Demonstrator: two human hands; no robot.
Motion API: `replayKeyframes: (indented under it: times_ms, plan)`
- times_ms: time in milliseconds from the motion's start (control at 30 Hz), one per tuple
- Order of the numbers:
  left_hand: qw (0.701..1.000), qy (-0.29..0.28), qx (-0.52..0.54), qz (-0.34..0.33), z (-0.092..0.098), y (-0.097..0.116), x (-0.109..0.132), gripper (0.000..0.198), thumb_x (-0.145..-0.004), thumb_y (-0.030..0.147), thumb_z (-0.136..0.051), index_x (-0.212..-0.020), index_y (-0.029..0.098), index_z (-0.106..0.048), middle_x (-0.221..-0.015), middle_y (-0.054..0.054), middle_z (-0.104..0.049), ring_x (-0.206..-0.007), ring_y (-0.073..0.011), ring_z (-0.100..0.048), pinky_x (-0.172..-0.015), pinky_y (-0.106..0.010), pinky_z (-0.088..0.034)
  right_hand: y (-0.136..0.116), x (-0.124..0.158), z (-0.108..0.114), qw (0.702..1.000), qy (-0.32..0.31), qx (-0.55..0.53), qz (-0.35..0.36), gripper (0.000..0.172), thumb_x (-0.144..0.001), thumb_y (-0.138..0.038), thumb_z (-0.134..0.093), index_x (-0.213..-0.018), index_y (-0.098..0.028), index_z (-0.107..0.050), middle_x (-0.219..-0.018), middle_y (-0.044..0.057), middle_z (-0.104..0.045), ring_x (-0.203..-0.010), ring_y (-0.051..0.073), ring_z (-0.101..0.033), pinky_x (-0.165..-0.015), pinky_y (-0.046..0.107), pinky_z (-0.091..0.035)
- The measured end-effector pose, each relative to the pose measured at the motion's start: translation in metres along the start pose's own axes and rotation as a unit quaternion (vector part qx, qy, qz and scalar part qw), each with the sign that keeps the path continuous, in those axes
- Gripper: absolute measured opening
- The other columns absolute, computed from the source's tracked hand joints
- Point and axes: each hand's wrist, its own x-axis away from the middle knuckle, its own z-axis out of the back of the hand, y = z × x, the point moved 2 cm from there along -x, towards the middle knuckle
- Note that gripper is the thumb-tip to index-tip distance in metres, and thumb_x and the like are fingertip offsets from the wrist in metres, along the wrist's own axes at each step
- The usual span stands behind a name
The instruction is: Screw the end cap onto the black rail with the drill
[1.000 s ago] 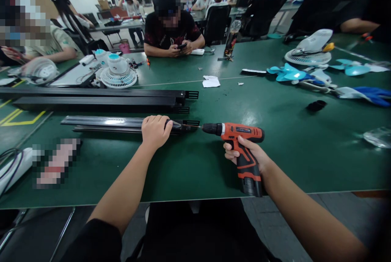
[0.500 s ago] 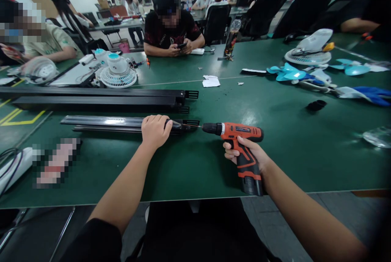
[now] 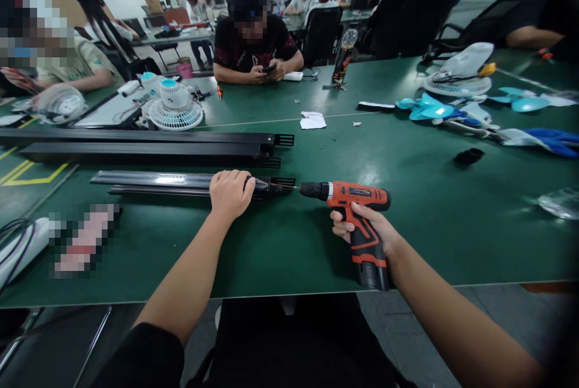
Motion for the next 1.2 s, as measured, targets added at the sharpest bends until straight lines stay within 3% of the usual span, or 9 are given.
replayKeyframes:
  times_ms: [233, 1200]
  plan:
    - [1.0, 0.022, -0.011, -0.009, -0.0011, -0.0001, 0.0014, 0.042, -0.105, 0.039, -0.036, -0.103, 0.023, -0.076, -0.103, -0.008, -0.078, -0.099, -0.0293, -0.068, -0.098, -0.046, -0.042, -0.0006, 0.0008, -0.0024, 1.0, 0.011, 0.015, 0.001, 0.032, -0.082, -0.036, -0.078, -0.104, -0.019, -0.062, -0.087, 0.003, -0.062, -0.057, 0.01, -0.038, -0.064, 0.031, -0.044]
    - [1.0, 0.025, -0.007, -0.006, -0.0034, -0.0015, 0.0015, 0.046, -0.106, 0.036, -0.032, -0.103, 0.023, -0.077, -0.102, -0.008, -0.078, -0.098, -0.0295, -0.067, -0.097, -0.046, -0.04, 0.0002, 0.0005, -0.0008, 0.999, 0.017, 0.036, 0.011, 0.03, -0.084, -0.038, -0.076, -0.105, -0.021, -0.062, -0.085, 0.002, -0.062, -0.056, 0.011, -0.037, -0.063, 0.031, -0.044]
